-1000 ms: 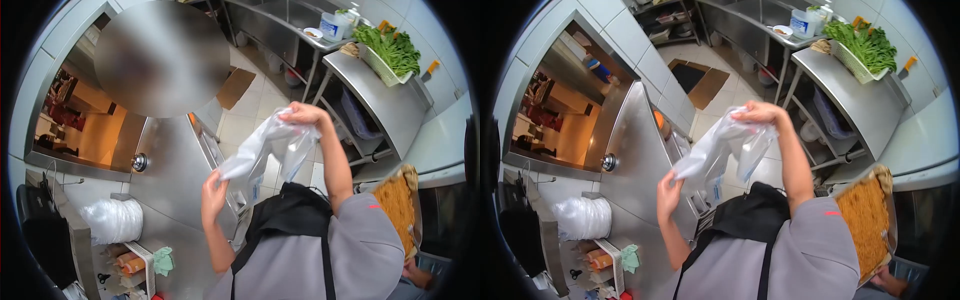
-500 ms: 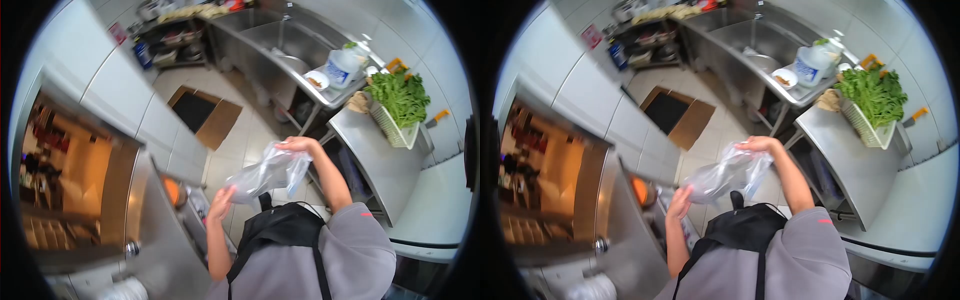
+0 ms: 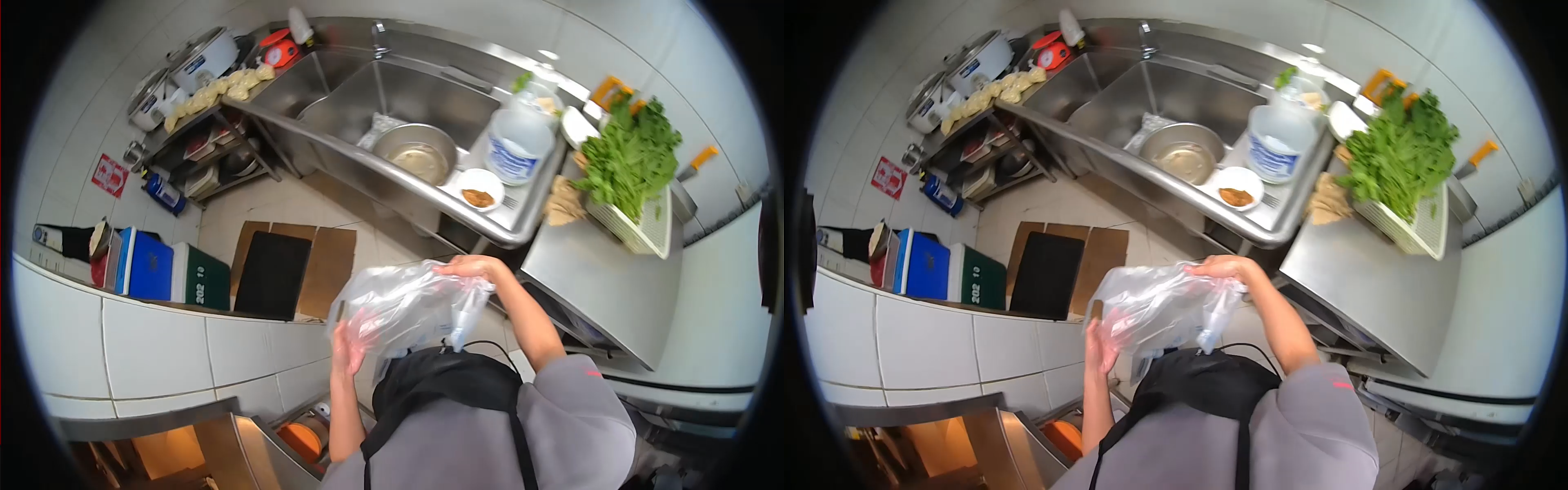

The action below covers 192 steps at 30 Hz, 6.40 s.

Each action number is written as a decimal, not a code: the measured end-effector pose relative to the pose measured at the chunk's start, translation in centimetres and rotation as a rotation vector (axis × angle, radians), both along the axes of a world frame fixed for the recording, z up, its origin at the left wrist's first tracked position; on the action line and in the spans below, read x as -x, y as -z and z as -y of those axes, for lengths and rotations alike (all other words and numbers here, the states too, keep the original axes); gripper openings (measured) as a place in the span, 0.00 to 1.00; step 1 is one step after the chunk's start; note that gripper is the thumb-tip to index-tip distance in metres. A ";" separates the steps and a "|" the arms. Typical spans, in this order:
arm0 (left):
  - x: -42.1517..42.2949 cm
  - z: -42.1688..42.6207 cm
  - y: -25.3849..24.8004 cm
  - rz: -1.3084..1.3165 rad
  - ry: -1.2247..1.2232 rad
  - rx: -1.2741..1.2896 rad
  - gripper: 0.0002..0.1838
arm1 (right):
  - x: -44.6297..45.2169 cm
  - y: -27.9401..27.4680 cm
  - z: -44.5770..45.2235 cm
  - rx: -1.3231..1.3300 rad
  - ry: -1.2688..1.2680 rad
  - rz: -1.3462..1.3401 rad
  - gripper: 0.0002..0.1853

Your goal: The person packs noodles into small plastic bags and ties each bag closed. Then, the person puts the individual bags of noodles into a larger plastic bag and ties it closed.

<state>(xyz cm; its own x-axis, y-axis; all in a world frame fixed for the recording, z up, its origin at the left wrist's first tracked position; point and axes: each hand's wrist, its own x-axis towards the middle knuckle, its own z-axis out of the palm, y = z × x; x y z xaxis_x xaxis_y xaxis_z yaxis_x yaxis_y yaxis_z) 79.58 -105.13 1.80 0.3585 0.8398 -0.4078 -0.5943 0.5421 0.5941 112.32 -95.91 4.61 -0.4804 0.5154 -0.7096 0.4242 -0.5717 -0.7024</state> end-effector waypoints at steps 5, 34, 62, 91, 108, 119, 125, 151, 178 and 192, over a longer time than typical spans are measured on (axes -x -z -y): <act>4.3 -12.2 3.0 -0.413 0.124 -0.063 0.16 | 3.1 0.6 -8.0 -0.104 -0.017 0.270 0.32; 37.8 -51.7 -6.9 0.267 -0.804 -0.045 0.14 | 38.0 4.7 -61.1 0.233 0.570 -0.586 0.08; 53.1 -97.2 -7.3 -1.276 0.430 -0.572 0.38 | 59.5 3.2 -102.3 -0.721 0.802 0.418 0.41; 43.3 -106.8 -27.1 0.194 -0.152 -1.107 0.53 | 48.8 -10.1 -102.6 -0.839 0.519 -0.313 0.17; 43.5 -112.8 -20.2 -0.229 0.083 -0.677 0.47 | 50.7 -8.9 -102.5 -1.266 0.144 -0.029 0.27; 48.0 -108.0 -19.8 -0.288 0.030 -0.502 0.48 | 55.5 0.2 -113.9 -0.994 0.363 0.476 0.36; 47.0 -108.4 -20.5 -0.333 0.052 -0.487 0.46 | 52.2 3.6 -113.9 -1.121 0.597 0.424 0.23; 44.0 -111.9 -21.2 -0.050 0.081 -0.553 0.47 | 51.8 3.4 -114.5 -0.951 0.509 0.225 0.16; 45.8 -112.4 -19.8 -0.225 0.044 -0.531 0.42 | 51.5 -2.6 -116.5 -0.648 0.861 -0.245 0.34; 46.0 -108.8 -18.6 -0.163 0.083 -0.498 0.46 | 59.6 -10.3 -116.1 -1.004 0.160 -0.089 0.26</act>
<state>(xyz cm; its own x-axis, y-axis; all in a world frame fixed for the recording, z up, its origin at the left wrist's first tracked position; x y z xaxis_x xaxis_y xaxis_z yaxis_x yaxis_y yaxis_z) 33.53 3.69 20.38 0.3975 0.9173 -0.0232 -0.4396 0.2126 0.8727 52.73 20.22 14.90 -0.3839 0.9154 0.1210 0.3171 0.2538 -0.9138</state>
